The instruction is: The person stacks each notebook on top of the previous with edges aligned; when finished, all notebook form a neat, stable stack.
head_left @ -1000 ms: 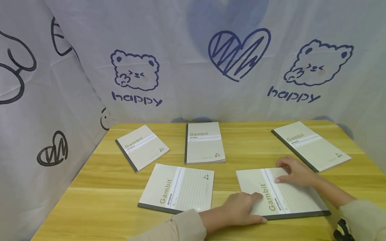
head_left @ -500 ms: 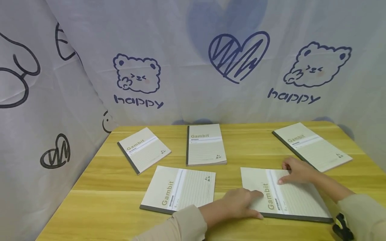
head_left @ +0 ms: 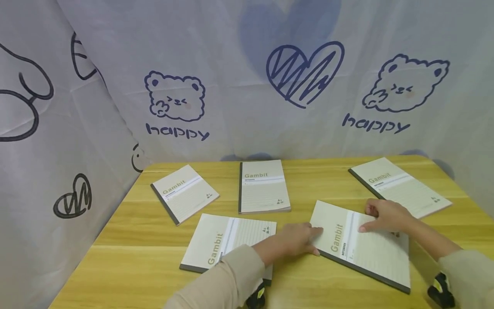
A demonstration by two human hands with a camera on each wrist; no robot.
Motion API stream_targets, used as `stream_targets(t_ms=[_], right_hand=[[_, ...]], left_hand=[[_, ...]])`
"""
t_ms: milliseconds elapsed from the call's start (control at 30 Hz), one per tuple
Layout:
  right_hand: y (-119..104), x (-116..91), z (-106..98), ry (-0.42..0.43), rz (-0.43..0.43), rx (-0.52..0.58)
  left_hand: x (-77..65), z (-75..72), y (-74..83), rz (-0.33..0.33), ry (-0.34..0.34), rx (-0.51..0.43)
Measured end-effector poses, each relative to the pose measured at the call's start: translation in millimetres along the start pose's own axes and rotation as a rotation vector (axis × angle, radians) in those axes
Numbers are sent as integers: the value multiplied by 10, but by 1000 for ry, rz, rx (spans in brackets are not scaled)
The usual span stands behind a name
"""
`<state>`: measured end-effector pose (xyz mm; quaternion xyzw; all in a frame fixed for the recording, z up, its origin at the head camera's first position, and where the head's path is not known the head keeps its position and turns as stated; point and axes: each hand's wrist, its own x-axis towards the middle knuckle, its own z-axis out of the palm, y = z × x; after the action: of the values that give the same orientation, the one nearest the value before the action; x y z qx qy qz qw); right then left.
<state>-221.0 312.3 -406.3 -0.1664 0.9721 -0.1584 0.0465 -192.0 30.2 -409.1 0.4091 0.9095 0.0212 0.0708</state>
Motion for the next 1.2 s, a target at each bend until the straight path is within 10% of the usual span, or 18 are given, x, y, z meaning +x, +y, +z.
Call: stream_targets(t_ms=[367,667,867,1200], right_hand=[[231,-74,-46,-119,-278,452],[308,-127,-11,-297,-316,645],[262,-182,-32,-303,-256,761],[108,-266,-268,-68,-243,651]], left_hand=[[29,-68,-175,-115,32,1],[10,-43,-12,-302,164,127],[-125,15,105,-274,234,-100],[-213,97,255,-203,240,-603]])
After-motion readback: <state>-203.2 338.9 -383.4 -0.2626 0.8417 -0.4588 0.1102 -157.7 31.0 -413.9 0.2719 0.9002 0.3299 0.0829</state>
